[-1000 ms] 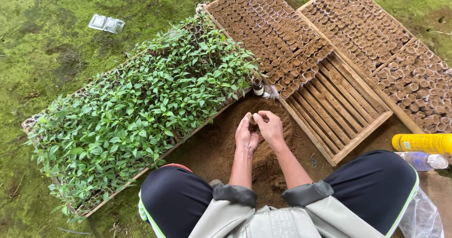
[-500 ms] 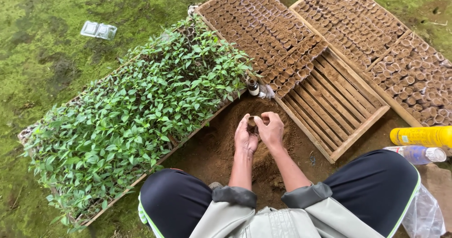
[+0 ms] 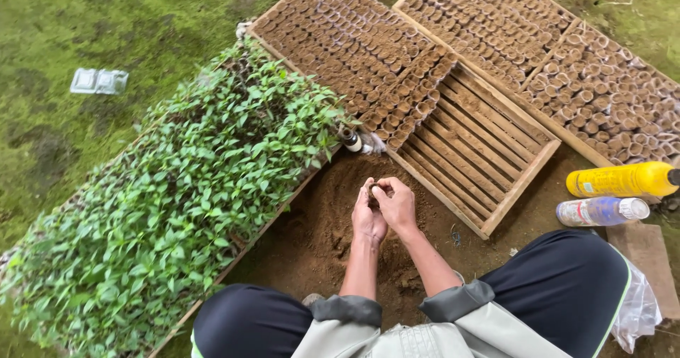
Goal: The person sits on the ground and repeatedly takes small seedlings from a tray, places them into small biodegradable pots filled with soil, and arranges the potted seedlings into a wooden rack. The person handles the seedlings and soil by hand throughout the process.
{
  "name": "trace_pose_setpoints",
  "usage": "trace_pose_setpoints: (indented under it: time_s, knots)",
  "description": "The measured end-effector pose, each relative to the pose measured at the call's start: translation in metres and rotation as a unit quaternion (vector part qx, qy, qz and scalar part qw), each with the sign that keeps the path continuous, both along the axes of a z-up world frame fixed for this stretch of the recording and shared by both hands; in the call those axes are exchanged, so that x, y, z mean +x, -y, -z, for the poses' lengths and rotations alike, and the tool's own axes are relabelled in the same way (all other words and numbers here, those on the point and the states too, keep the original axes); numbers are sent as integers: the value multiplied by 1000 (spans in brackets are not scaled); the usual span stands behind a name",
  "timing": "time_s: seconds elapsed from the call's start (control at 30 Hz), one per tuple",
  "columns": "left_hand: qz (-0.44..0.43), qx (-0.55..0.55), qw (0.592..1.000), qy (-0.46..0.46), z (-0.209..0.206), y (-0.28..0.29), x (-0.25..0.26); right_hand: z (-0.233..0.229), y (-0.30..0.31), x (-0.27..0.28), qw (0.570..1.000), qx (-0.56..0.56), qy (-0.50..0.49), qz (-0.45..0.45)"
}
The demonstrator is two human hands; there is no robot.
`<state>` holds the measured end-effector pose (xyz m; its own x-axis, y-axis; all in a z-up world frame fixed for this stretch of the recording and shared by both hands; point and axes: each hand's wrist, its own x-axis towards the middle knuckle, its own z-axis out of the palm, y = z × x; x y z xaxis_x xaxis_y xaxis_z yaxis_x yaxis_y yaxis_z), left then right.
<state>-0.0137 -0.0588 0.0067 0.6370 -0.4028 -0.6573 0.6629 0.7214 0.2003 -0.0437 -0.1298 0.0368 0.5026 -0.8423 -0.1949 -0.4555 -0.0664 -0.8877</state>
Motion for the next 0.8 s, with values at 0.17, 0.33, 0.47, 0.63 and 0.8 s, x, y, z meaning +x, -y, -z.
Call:
trace_pose_setpoints:
  time_s: [0.17, 0.33, 0.47, 0.63, 0.8]
  knots:
    - [73, 37, 996, 40, 9, 39, -2, 6, 37, -7, 997, 47, 25, 56]
    - [157, 112, 978, 77, 22, 105, 6, 14, 99, -2, 989, 97, 48, 105]
    - [249, 172, 941, 150, 7, 159, 13, 19, 160, 12, 976, 147, 72, 144]
    - [308, 188, 916, 177, -18, 209, 30, 47, 250, 52, 971, 151, 75, 168]
    - [383, 241, 856, 250, 31, 248, 55, 55, 316, 97, 985, 86, 104, 107]
